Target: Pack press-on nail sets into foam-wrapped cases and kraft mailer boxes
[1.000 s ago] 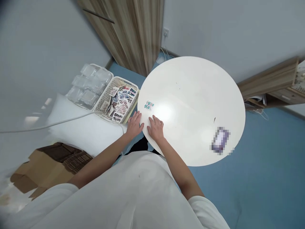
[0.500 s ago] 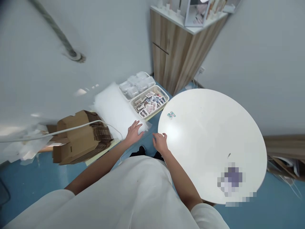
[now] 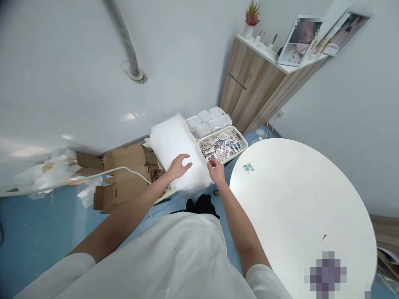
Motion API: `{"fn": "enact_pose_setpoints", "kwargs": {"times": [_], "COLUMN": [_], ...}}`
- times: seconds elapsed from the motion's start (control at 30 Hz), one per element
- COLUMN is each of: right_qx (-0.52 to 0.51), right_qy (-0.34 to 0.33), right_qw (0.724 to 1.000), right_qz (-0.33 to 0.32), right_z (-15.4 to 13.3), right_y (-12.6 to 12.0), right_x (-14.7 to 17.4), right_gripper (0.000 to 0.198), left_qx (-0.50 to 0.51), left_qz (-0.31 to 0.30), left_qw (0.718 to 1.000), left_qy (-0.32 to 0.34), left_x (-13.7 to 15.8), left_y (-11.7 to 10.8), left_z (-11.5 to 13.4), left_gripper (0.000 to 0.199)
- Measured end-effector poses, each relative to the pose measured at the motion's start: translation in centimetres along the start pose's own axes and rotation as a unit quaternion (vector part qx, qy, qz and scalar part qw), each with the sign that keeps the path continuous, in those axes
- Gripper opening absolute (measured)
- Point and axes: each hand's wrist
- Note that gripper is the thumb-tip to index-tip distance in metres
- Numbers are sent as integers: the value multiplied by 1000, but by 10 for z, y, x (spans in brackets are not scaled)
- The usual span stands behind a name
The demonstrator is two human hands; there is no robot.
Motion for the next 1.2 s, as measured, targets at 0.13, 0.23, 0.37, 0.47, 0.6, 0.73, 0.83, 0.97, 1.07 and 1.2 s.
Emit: {"fn": "enact_pose_setpoints", "kwargs": {"times": [0.13, 0.23, 0.37, 0.47, 0.6, 0.73, 0.83, 0.97, 1.07, 1.2], "right_qx": [-23, -18, -10, -8, 4, 20, 29, 24, 23, 17], "right_qy": [26, 31, 35, 32, 14, 3, 0, 0, 3, 3], "right_qw": [999, 999, 999, 999, 1000, 999, 999, 999, 999, 999], "right_qz": [-7, -9, -8, -26, -25, -29, -40, -43, -39, -31], "right_z": [2, 2, 4, 9, 16, 23, 28, 32, 32, 27], "right_y": [4, 6, 12, 17, 23, 31, 37, 41, 41, 41], "right_x": [-29, -60, -102, -129, -152, -163, -164, -162, -162, -159], "right_gripper": [43, 47, 44, 42, 45, 45, 43, 43, 43, 42], "left_qx": [96, 146, 203, 235, 246, 262, 247, 221, 221, 243], "left_qz": [-57, -84, -77, -60, -30, -5, -8, -5, 4, 21], "left_qw": [993, 984, 971, 960, 951, 944, 943, 949, 950, 944], "left_qy": [-42, -63, -102, -139, -184, -201, -221, -225, -222, -223], "left_x": [-25, -49, -86, -114, -142, -155, -157, -157, -156, -155], "left_y": [1, 4, 12, 21, 37, 52, 58, 63, 64, 61], "left_z": [1, 3, 6, 6, 5, 4, 6, 8, 8, 10], "left_gripper": [37, 38, 39, 43, 52, 54, 52, 49, 49, 47]}}
Point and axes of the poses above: each hand's wrist, its own x-axis away from the middle knuckle, its own y-axis out of the palm, z = x × y, and after that the axes turned 11 degrees about -x, right-handed
